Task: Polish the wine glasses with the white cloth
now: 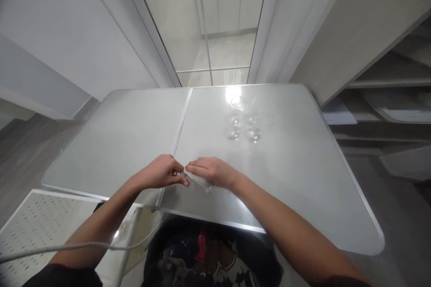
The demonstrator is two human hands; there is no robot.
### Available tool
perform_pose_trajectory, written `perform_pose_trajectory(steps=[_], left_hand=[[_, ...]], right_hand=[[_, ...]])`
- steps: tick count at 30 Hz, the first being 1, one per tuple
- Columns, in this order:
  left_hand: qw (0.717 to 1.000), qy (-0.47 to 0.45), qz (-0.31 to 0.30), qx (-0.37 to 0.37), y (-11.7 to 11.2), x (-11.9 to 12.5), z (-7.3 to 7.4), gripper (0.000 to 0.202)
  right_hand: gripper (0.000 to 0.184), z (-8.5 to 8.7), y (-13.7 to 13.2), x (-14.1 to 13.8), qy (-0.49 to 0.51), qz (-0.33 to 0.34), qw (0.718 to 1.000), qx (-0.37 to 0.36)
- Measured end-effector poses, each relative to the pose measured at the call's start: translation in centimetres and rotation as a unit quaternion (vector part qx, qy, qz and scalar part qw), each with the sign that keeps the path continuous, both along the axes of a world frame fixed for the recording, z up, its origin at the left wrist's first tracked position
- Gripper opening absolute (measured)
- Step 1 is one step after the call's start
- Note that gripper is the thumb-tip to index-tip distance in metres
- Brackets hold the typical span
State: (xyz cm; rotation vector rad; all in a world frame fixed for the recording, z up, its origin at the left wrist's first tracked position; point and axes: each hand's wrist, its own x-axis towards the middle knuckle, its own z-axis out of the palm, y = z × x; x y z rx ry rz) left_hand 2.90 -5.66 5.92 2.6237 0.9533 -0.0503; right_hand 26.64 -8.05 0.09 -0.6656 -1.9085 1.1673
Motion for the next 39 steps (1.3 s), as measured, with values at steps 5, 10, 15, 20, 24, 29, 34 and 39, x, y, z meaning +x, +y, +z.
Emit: perform_pose_trajectory(steps=[5,10,15,20,24,29,34,39], left_hand=[[0.973,-0.060,-0.005,0.223,-0.5,-0.1,-0.6,0.054],[0.947,-0.090,-0.023,0.308,-0.9,-0.6,-1.7,0.051],[0.983,-0.014,0.001,0.183,-0.4,-0.4,-1.0,0.044],[0.993,-0.003,-0.061,-0.099,0.6,-0.7,-0.9,0.030],[0.999,-0.029,-0.031,0.010,1.3,-1.1,-2.5,0.030],[0.929,-0.131,-0.066,0.339,2.9,-0.8,-6.0,0.032],[0.902,-0.201,-0.056,0.378,4.4,-0.5,-7.7,0.025],[0.880,-0.316,0.010,0.355,5.0,-1.5,-8.4,0.015]], right_hand=[[0.022,0.3,0.1,-0.6,0.081,-0.018,0.968,-0.236],[0.021,0.0,0.3,-1.1,0.094,0.057,0.891,-0.441],[0.008,-1.1,0.4,-0.9,-0.021,-0.025,0.995,-0.098],[0.022,-1.7,0.0,-0.7,-0.190,-0.006,0.941,0.281],[0.019,-1.4,0.5,-0.5,-0.115,-0.081,0.976,0.168],[0.037,-1.9,1.1,-2.3,0.108,-0.117,0.914,-0.373],[0.037,-3.7,1.2,-3.7,0.137,-0.160,0.874,-0.438],[0.023,-4.4,1.2,-2.9,0.081,-0.266,0.956,-0.097]])
